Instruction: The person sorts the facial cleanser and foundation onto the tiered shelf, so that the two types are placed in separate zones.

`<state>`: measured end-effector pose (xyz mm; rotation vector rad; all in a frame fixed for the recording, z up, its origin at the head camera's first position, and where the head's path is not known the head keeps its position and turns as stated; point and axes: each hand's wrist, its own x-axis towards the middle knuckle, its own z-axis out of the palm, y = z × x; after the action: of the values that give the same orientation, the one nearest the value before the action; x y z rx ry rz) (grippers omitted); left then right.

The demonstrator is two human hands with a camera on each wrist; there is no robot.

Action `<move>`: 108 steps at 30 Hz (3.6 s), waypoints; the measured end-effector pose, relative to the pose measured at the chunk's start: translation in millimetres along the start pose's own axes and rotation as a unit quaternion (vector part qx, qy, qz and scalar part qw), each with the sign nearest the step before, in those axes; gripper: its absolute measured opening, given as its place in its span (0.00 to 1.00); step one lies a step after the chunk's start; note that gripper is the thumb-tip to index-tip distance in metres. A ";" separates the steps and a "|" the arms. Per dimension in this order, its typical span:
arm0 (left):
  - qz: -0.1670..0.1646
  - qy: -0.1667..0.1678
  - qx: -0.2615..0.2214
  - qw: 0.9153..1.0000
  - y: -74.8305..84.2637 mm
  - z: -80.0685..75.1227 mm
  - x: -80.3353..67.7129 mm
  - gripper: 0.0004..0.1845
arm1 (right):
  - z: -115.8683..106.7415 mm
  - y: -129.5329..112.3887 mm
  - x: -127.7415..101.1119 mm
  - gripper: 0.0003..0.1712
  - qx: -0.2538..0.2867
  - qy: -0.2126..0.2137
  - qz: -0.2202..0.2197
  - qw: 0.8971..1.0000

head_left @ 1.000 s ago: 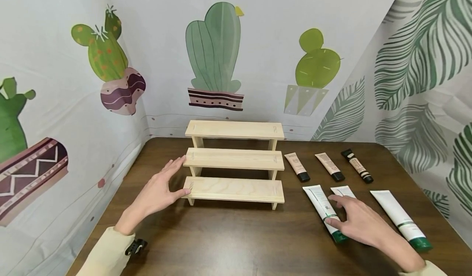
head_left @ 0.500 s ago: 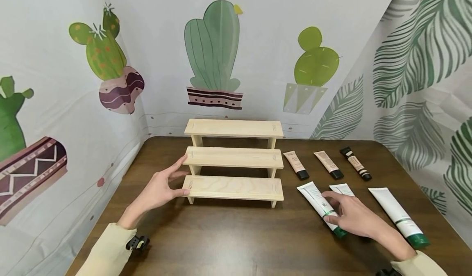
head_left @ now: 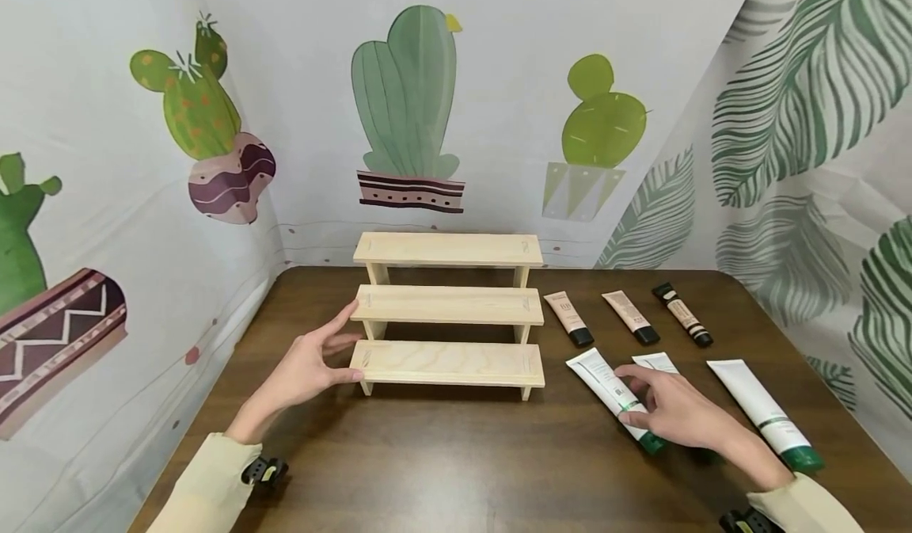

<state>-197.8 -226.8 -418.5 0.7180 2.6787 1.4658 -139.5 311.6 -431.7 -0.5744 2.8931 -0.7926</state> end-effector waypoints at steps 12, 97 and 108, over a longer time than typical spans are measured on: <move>-0.018 -0.010 -0.024 0.999 8.4 -4.9 3.2 0.56 | -5.3 -4.4 4.2 0.30 0.011 -0.014 -0.003 1.000; -0.026 0.003 -0.026 0.999 0.9 -1.7 2.4 0.57 | -28.7 -10.0 16.2 0.24 0.163 -0.093 0.032 0.982; -0.018 -0.002 -0.041 0.999 7.3 -1.7 3.7 0.56 | -46.7 -33.0 23.0 0.24 0.083 0.060 0.042 0.994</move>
<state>-198.6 -223.3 -411.0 0.6629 2.5964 1.5532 -158.2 298.8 -374.4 -0.3974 2.8954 -1.0779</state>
